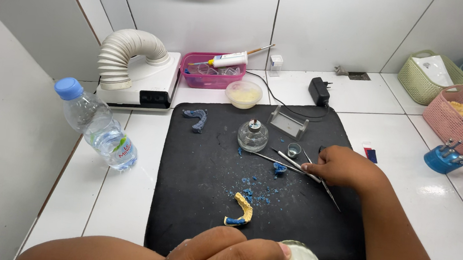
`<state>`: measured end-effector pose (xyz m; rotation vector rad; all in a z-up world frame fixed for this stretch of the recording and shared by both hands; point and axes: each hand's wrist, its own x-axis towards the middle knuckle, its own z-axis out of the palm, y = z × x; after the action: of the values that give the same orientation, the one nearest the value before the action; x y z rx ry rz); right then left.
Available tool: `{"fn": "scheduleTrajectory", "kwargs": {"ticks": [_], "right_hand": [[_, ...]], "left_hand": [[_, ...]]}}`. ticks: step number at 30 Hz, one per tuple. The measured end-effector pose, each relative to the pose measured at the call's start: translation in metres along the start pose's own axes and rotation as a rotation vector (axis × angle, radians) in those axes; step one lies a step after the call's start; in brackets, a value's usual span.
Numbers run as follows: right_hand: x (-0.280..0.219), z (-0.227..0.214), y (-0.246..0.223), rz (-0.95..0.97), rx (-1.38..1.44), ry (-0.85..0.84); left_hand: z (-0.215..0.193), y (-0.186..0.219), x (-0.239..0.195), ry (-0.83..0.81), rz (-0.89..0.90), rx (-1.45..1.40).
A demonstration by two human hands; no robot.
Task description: The person holds a dental cast in the left hand and uses a metal spatula to apply blue wax to the inner surface. The person repeatedly heats the spatula tip over a small flame and smooths the wax along the cast. The cast is rotated to access different areas, and excess wax is scraped off onto the work surface.
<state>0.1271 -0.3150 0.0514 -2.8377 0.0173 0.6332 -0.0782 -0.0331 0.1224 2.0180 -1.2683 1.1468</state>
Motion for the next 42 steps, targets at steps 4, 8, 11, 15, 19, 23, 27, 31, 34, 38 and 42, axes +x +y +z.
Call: {"fn": "scheduleTrajectory", "kwargs": {"ticks": [4, 8, 11, 15, 19, 23, 27, 31, 34, 38, 42], "right_hand": [[-0.003, 0.000, 0.000, -0.005, 0.010, -0.003], [-0.005, -0.001, 0.000, 0.000, 0.031, 0.000], [-0.005, -0.002, -0.001, 0.000, 0.022, -0.004], [-0.004, -0.002, -0.002, 0.007, -0.015, -0.013], [-0.003, -0.001, 0.000, 0.005, -0.004, -0.012], [0.000, 0.000, 0.001, 0.009, -0.008, -0.016], [0.003, 0.000, 0.002, 0.006, -0.002, -0.026], [0.004, 0.001, 0.002, 0.027, -0.022, -0.039], [0.004, 0.000, 0.001, 0.023, -0.015, -0.045], [0.002, -0.001, 0.000, 0.034, -0.017, -0.050], [-0.001, -0.001, 0.001, 0.044, 0.005, -0.051]], "left_hand": [[0.002, 0.005, -0.006, -0.023, 0.015, 0.115], [0.002, 0.008, -0.010, -0.008, 0.025, 0.171], [0.002, 0.008, -0.010, -0.002, 0.032, 0.193], [0.000, 0.009, -0.012, 0.008, 0.033, 0.215], [0.000, 0.009, -0.015, 0.005, 0.029, 0.230], [-0.002, 0.013, -0.013, 0.000, 0.015, 0.227], [-0.014, 0.015, 0.000, -0.010, -0.005, 0.190], [-0.029, 0.009, 0.022, -0.012, -0.019, 0.052], [-0.039, -0.003, 0.035, -0.083, -0.078, -0.155], [-0.044, -0.028, 0.039, -0.132, -0.215, -0.213], [-0.032, -0.071, 0.036, -0.126, -0.512, -0.078]]}}
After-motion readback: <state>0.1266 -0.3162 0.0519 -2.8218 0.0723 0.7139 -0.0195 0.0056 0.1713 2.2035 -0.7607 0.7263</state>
